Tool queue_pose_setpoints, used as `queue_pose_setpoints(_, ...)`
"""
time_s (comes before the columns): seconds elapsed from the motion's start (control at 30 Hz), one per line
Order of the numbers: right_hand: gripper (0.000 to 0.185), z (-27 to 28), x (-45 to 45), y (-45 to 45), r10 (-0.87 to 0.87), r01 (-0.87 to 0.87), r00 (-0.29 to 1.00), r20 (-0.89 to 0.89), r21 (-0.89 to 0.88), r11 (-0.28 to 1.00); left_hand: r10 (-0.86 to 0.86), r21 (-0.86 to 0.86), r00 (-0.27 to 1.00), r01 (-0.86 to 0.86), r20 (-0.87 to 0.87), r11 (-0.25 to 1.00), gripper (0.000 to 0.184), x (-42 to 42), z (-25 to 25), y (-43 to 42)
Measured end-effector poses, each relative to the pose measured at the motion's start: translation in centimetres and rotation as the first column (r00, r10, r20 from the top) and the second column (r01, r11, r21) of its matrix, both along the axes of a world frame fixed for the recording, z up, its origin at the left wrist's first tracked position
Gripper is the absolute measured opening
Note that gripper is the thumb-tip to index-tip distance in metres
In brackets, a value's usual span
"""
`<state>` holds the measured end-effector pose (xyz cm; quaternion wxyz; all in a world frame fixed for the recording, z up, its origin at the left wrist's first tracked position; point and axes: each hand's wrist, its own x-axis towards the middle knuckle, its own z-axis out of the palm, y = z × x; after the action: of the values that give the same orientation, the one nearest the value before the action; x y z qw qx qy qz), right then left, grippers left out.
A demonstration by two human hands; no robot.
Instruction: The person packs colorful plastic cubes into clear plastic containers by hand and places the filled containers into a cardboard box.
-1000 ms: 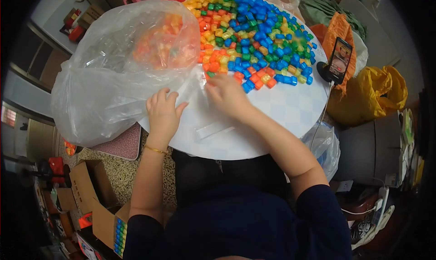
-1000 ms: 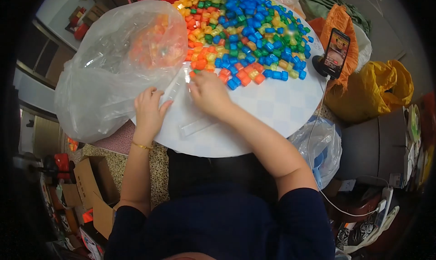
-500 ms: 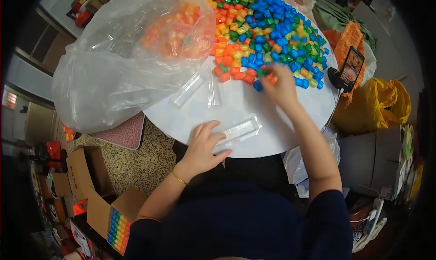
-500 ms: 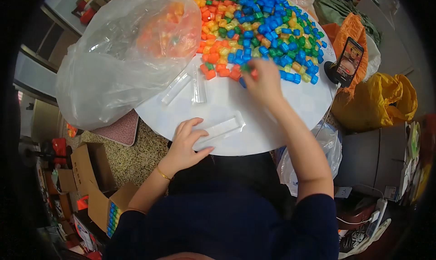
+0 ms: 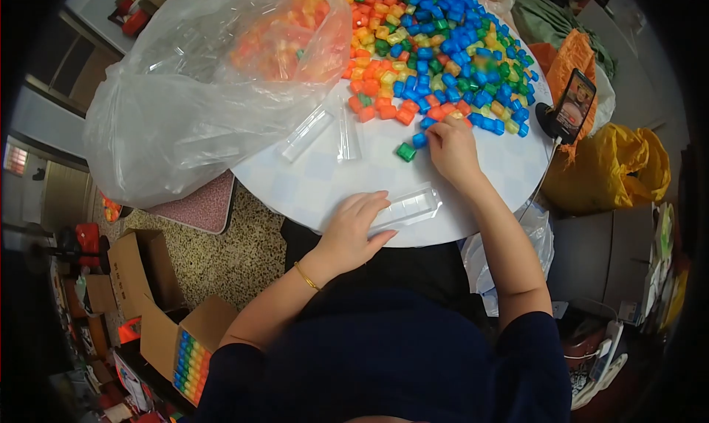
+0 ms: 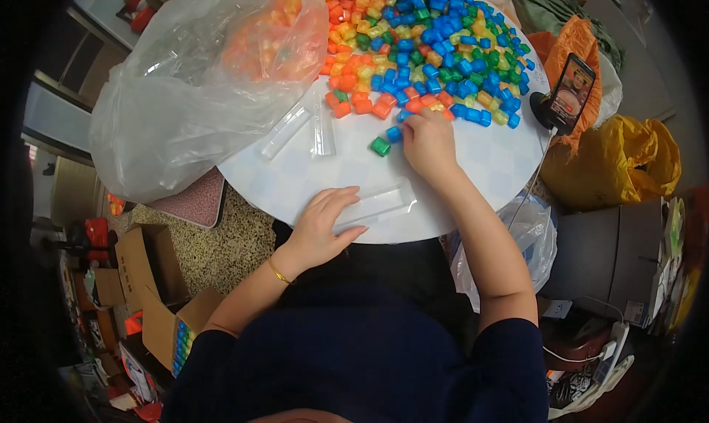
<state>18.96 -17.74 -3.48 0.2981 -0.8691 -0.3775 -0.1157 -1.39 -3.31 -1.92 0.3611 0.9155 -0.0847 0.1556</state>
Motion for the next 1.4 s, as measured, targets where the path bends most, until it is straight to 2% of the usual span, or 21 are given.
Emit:
queue_pose_setpoints(0.1,0.016,1.3,-1.1,0.2,-0.072,0.074,0.997,-0.029,0.055,0.996,0.014,0.018,1.0,-0.014,0.016,1.0,0.047,-0.1,0.1,-0.3)
queue_pose_setpoints(0.17,0.019,2.4,-2.1,0.3,-0.003,0.009,0.999,-0.045,0.141,0.99,0.016,-0.025,1.0,-0.016,-0.009,1.0,0.049,0.1,0.1,-0.3)
queue_pose_setpoints(0.2,0.019,2.2,-2.1,0.1,-0.002,0.008,0.999,-0.043,0.14,0.99,0.016,-0.025,1.0,-0.017,-0.007,1.0,0.049,0.1,0.1,-0.3)
queue_pose_setpoints(0.27,0.024,1.5,-2.1,-0.4,0.185,-0.18,0.98,-0.075,0.075,0.981,0.012,-0.012,1.0,-0.012,0.007,1.0,0.049,0.0,-0.2,-0.2)
queue_pose_setpoints(0.3,0.024,1.5,-2.1,-0.5,0.186,-0.181,0.98,-0.076,0.075,0.981,0.012,-0.013,1.0,-0.012,0.006,1.0,0.049,0.0,-0.2,-0.2)
queue_pose_setpoints(0.4,0.024,1.6,-2.1,-1.0,0.078,-0.062,0.972,-0.222,0.076,0.995,0.01,-0.014,1.0,-0.01,0.014,1.0,0.049,-0.1,-0.2,-0.2)
queue_pose_setpoints(0.47,0.023,2.3,-1.8,-1.1,0.033,-0.027,0.842,-0.538,0.02,0.999,0.011,-0.027,1.0,-0.012,-0.014,1.0,0.05,-0.2,-0.1,-0.2)
queue_pose_setpoints(0.5,0.023,1.9,-1.4,-1.1,0.033,-0.026,0.84,-0.542,0.02,0.999,0.011,-0.027,1.0,-0.011,-0.019,1.0,0.05,-0.2,-0.2,-0.3)
queue_pose_setpoints(0.57,0.022,1.2,-0.6,-1.0,0.149,-0.137,0.944,-0.294,0.063,0.989,-0.011,0.012,1.0,0.01,0.023,1.0,0.052,0.0,-0.2,-0.2)
queue_pose_setpoints(0.7,0.022,1.5,-1.3,-1.0,0.126,-0.072,0.96,-0.251,0.215,0.974,0.033,-0.038,0.999,-0.034,-0.018,0.999,0.054,-0.8,0.1,0.1)
queue_pose_setpoints(0.77,0.022,1.8,-2.2,-0.4,-0.094,0.159,0.931,-0.353,0.16,0.974,0.064,-0.048,0.997,-0.067,-0.05,0.997,0.056,-1.1,-0.1,0.1)
queue_pose_setpoints(0.8,0.022,1.6,-2.6,0.0,-0.095,0.162,0.929,-0.359,0.159,0.974,0.063,-0.048,0.996,-0.065,-0.056,0.997,0.056,-1.1,0.0,0.0)
queue_pose_setpoints(0.87,0.023,1.4,-3.0,0.8,-0.034,0.043,0.979,-0.199,0.039,0.998,0.002,-0.007,1.0,-0.002,-0.025,1.0,0.057,-0.5,0.3,-0.3)
queue_pose_setpoints(1.03,0.032,2.5,-3.8,2.0,-0.031,0.035,0.992,-0.125,0.034,0.999,0.051,-0.015,0.998,-0.052,-0.044,0.999,0.057,-0.1,0.2,0.1)
queue_pose_setpoints(1.1,0.037,2.2,-4.0,2.4,0.038,-0.06,0.995,-0.088,-0.259,0.964,0.049,-0.012,0.997,-0.05,-0.051,0.999,0.056,-0.1,0.2,0.2)
queue_pose_setpoints(1.13,0.037,2.7,-3.8,2.3,0.042,-0.063,0.996,-0.084,-0.257,0.964,0.064,-0.006,0.997,-0.064,-0.041,0.998,0.056,-0.1,0.2,0.5)
queue_pose_setpoints(1.2,0.032,4.5,-3.0,1.7,-0.027,0.005,0.999,-0.043,-0.442,0.897,0.091,0.002,0.995,-0.091,-0.029,0.996,0.056,-0.2,0.2,1.0)
queue_pose_setpoints(1.27,0.027,5.4,-1.3,2.9,-0.011,-0.034,0.994,-0.111,-0.399,0.916,0.138,-0.013,0.988,-0.139,-0.067,0.99,0.056,-0.2,0.3,1.5)
queue_pose_setpoints(1.33,0.023,4.5,1.6,5.6,0.13,-0.131,0.991,0.012,0.014,0.991,0.111,-0.019,0.992,-0.112,-0.054,0.993,0.055,0.4,0.2,0.9)
queue_pose_setpoints(1.37,0.023,4.1,3.1,6.8,0.131,-0.131,0.991,0.016,0.018,0.991,0.084,-0.028,0.996,-0.085,-0.039,0.996,0.055,0.8,0.1,0.5)
queue_pose_setpoints(1.4,0.022,3.6,4.5,8.1,0.171,-0.177,0.983,-0.068,-0.086,0.981,0.085,-0.023,0.996,-0.086,-0.035,0.996,0.055,0.9,0.0,0.4)
